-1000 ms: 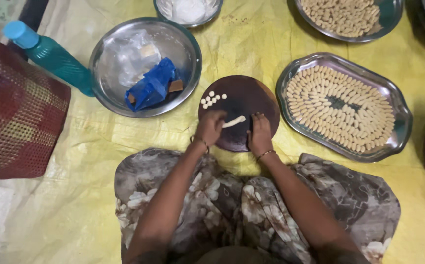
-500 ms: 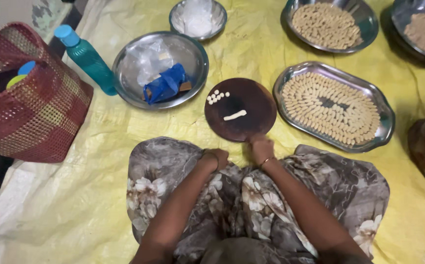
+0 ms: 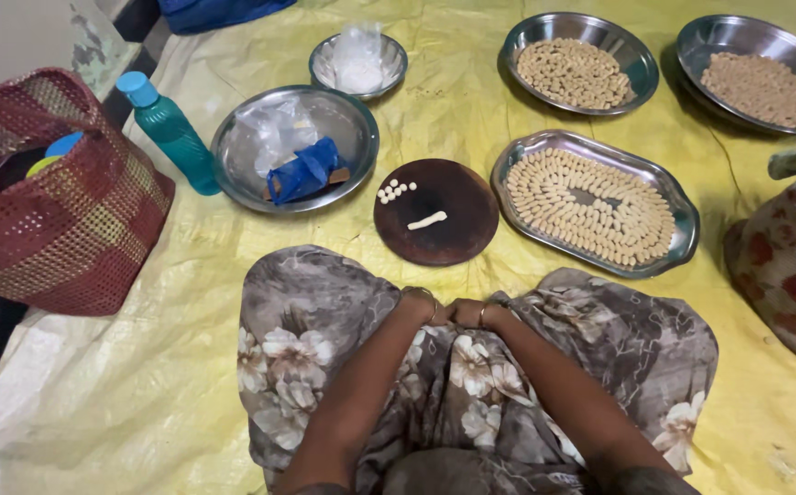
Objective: The person rolls small dough balls into elongated shapes on a wooden board and places them on a metal tray. They use a wooden tool to press ridges into the dough pieces and continue arranging them in rows.
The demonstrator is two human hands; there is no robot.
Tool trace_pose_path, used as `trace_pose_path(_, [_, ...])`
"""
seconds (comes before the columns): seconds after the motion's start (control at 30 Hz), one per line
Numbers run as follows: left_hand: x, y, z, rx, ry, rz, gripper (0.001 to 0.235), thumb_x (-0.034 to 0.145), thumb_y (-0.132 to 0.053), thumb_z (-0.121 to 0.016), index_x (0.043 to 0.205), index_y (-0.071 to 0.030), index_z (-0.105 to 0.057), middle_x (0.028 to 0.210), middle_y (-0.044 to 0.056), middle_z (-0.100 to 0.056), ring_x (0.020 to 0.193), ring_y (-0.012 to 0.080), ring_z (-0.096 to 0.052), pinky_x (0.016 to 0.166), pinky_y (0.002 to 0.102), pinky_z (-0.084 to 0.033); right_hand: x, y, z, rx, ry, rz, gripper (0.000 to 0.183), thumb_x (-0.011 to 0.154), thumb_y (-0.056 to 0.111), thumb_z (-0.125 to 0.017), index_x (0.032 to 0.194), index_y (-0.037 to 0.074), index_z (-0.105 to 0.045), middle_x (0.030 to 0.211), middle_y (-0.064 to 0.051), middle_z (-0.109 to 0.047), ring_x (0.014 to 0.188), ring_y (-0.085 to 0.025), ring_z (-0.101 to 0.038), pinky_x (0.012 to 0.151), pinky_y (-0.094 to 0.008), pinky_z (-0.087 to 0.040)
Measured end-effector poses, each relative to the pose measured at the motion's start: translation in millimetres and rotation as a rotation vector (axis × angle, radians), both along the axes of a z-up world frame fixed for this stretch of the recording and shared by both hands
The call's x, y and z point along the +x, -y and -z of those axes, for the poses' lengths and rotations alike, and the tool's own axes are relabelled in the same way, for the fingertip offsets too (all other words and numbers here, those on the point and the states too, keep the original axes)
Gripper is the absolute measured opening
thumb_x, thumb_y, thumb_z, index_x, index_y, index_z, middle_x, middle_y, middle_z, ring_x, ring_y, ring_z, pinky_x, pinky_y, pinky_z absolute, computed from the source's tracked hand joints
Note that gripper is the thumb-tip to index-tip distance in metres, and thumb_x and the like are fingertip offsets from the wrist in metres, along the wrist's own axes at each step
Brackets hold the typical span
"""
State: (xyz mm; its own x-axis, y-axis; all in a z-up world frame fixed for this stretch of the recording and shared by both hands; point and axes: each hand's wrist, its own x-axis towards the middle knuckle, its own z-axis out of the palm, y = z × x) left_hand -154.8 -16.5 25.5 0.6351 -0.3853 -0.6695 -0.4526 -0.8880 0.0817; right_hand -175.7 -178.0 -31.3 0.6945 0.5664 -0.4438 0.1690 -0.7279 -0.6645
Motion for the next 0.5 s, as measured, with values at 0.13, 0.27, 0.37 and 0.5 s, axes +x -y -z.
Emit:
trace_pose_path(0.13, [1,3,10,-0.002,-0.014,-0.04,0.082,0.095,-0.077,-0.033,0.128,-0.013,-0.074,0.135,0.017,-0.069,0.133,0.0295,-0.06,0.113,0.041,-0.044,-5,-2,-2,-0.02,-0.014,-0.005,0.037,0.083,0.008,-0.059,0.115,0.011,-0.077,0.11,-0.012,-0.079,0.096,-0.021,-0.072,0.091,-0.034,-0.052])
trace_pose_path(0.27, [17,-7,38,0.009,-0.114,0.016,0.082,0.087,-0.08,-0.04,0.127,-0.017,-0.072,0.134,0.014,-0.068,0.128,0.0295,-0.064,0.108,0.041,-0.05,-5,-12,5,-0.04,-0.042,0.014,0.045,0.078,0.004,-0.056,0.116,0.014,-0.077,0.106,-0.011,-0.081,0.093,-0.02,-0.073,0.089,-0.034,-0.054])
trace_pose_path(0.37, [21,-13,57,0.002,-0.153,0.001,0.078,0.085,-0.077,-0.045,0.129,-0.018,-0.07,0.135,0.014,-0.068,0.127,0.0309,-0.064,0.107,0.045,-0.05,-2,-18,9,-0.171,-0.076,-0.004,0.045,0.075,0.004,-0.065,0.116,0.017,-0.077,0.106,-0.008,-0.078,0.092,-0.022,-0.072,0.086,-0.036,-0.055])
trace_pose_path(0.5, [27,-17,70,0.044,-0.129,-0.04,0.08,0.086,-0.08,-0.048,0.137,-0.02,-0.064,0.145,0.013,-0.057,0.136,0.0313,-0.053,0.112,0.047,-0.043,10,-24,16,-0.117,-0.043,-0.088,0.033,0.078,0.011,-0.068,0.109,0.015,-0.079,0.104,-0.009,-0.079,0.094,-0.024,-0.074,0.086,-0.037,-0.055])
